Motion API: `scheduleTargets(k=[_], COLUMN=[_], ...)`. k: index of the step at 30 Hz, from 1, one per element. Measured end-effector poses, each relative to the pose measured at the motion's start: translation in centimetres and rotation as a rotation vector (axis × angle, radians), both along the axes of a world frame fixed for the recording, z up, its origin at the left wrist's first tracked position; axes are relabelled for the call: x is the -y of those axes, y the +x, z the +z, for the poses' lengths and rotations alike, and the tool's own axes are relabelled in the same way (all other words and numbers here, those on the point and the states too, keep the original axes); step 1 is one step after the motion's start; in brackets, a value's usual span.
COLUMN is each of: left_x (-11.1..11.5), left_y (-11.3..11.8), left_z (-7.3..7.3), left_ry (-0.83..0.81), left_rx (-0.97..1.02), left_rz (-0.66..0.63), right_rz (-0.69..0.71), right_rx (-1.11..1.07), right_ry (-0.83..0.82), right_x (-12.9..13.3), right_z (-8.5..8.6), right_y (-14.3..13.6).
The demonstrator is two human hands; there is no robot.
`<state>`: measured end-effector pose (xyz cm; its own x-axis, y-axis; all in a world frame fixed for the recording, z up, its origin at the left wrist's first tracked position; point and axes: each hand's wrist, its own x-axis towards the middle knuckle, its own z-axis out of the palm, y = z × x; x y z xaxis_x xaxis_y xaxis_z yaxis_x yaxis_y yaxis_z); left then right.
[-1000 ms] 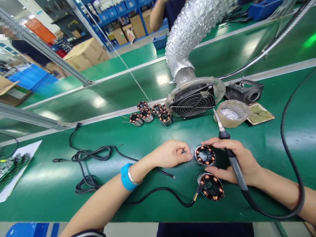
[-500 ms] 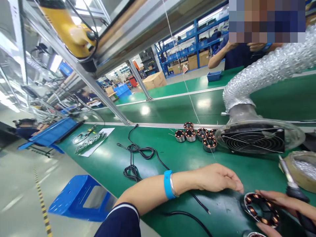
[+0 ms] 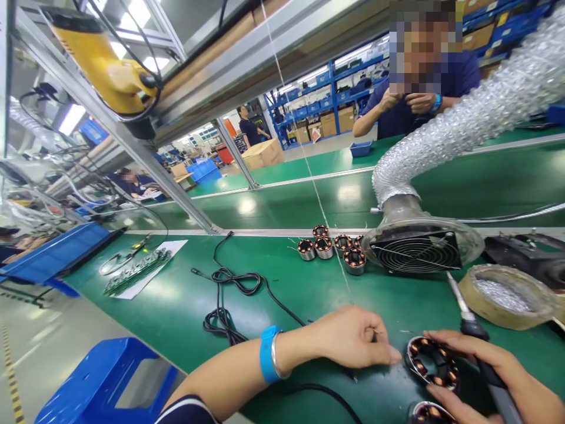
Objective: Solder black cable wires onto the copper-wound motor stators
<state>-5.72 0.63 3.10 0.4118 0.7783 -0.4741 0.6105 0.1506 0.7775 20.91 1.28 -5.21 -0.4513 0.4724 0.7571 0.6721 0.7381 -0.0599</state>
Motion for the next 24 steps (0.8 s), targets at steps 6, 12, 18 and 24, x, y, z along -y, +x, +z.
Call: scheduleTargets(k=[6,12,18,24], left_x=[0.9,-1.1,-0.5,-0.4], left_y=[-0.1,0.6,1.8,0.6], left_z=[0.5,0.0,-1.0,-4.0], left_ry=[0.176,0.079,-0.360,-0.050], left_rx=[-0.051,0.035,0.365,0.247], left_rz=[-0.092,-0.043,0.185,0.038], right_rz=[0.108,0.218,0.282,0.298], right_rx=[-0.075,-0.296,-0.281,-0.305], right_ry=[-0.128,-0.275,-0.219,-0.170], right_x=[1.5,1.0,1.0,0.0], right_z=[2.3,1.7,2.3,1.7], right_y=[-1.8,-2.2,-2.5,-2.7])
